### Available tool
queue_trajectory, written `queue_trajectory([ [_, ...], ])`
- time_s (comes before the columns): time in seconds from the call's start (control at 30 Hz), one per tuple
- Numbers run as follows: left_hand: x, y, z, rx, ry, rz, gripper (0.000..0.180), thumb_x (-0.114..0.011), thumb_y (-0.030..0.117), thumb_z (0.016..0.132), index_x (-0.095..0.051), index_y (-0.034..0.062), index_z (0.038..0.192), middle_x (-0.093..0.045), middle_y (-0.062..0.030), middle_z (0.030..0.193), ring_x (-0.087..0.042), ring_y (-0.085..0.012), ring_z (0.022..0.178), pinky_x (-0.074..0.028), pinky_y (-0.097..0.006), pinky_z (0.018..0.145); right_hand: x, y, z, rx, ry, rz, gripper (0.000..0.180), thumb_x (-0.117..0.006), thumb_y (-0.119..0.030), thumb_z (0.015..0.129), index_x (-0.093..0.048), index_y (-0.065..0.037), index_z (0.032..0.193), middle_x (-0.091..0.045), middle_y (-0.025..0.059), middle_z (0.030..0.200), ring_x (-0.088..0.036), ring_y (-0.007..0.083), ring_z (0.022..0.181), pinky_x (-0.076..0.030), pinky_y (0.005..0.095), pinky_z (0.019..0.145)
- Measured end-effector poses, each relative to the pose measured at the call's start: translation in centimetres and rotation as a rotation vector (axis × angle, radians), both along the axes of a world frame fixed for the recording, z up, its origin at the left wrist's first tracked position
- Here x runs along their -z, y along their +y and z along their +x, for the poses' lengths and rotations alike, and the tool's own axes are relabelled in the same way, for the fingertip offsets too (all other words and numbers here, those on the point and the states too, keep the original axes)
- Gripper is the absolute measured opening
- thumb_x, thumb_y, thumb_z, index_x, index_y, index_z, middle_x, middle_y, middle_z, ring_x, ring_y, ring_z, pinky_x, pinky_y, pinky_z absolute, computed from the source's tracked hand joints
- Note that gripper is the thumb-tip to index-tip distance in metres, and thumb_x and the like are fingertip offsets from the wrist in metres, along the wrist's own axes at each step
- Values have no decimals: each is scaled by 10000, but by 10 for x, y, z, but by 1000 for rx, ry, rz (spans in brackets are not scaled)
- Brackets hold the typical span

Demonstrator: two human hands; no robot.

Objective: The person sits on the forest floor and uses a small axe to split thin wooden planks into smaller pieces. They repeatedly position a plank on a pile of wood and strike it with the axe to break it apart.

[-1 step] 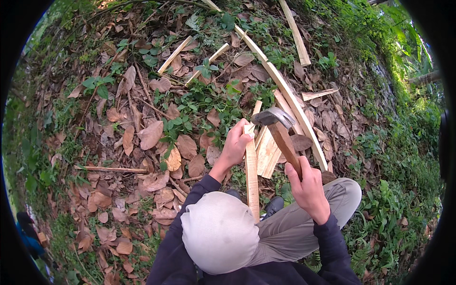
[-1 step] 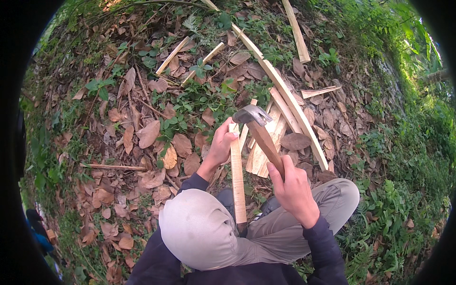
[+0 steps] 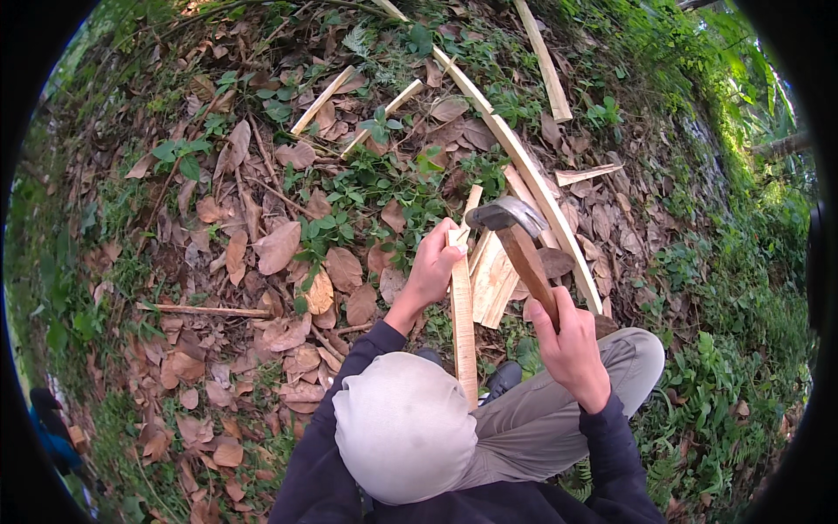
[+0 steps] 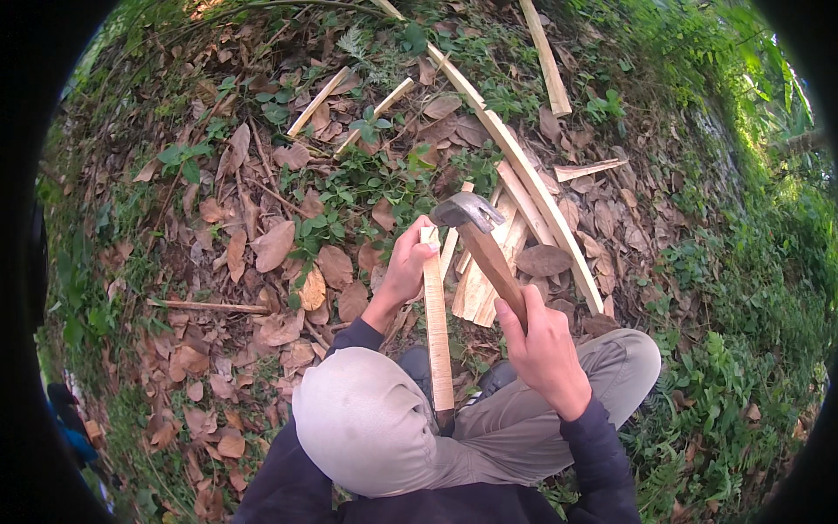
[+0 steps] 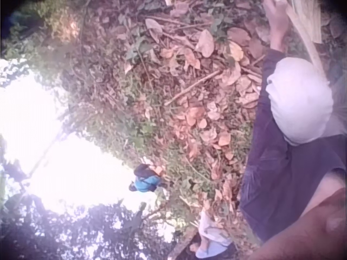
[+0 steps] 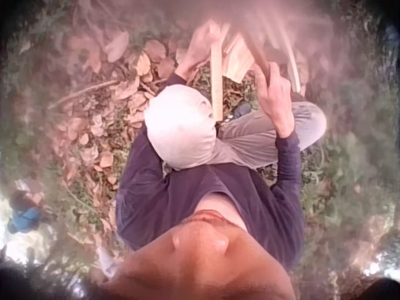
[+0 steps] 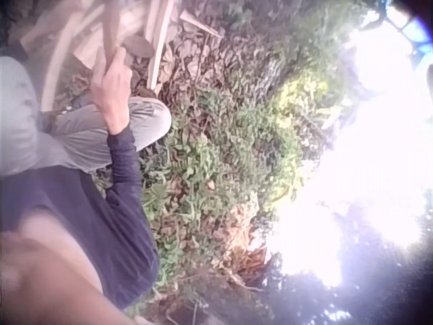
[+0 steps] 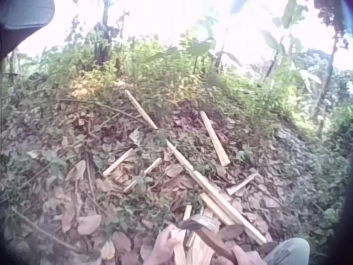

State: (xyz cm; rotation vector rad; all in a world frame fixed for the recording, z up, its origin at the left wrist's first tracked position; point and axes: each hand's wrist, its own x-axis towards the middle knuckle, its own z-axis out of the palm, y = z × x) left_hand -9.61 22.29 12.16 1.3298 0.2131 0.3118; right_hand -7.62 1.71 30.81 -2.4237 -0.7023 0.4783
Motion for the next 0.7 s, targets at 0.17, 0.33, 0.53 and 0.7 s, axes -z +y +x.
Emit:
queue_trajectory([
  [0.17,-15,5,-3,7,55,-78,189,-526,220,867,-488,38,896,-491,-2,768,-431,-91,725,-368,-281,659,-10,-4,13,-66,-35,-68,262,-596,-225,1051,-492,9,995,-588,238,669,-621,452,629,-445,487,563],
  [0.33,-11,6,-3,13,35,-53,187,-528,222,868,-484,42,892,-487,0,765,-430,-91,722,-369,-284,660,-25,3,17,-52,-40,-29,263,-584,-218,1057,-487,15,988,-574,232,655,-612,440,621,-437,487,559],
  [0.53,-10,7,-1,2,47,-37,174,-517,210,873,-474,42,894,-474,-1,764,-424,-92,728,-369,-284,667,-9,-3,25,-231,-70,-193,259,-602,-199,1041,-485,31,1018,-565,226,648,-607,428,608,-437,496,561],
  [0.7,-8,9,-2,2,18,-64,174,-514,205,873,-470,39,897,-474,-6,764,-430,-94,735,-368,-284,671,-35,3,19,-59,-59,-47,249,-592,-209,1047,-512,26,1024,-617,210,668,-656,379,595,-481,436,564],
])
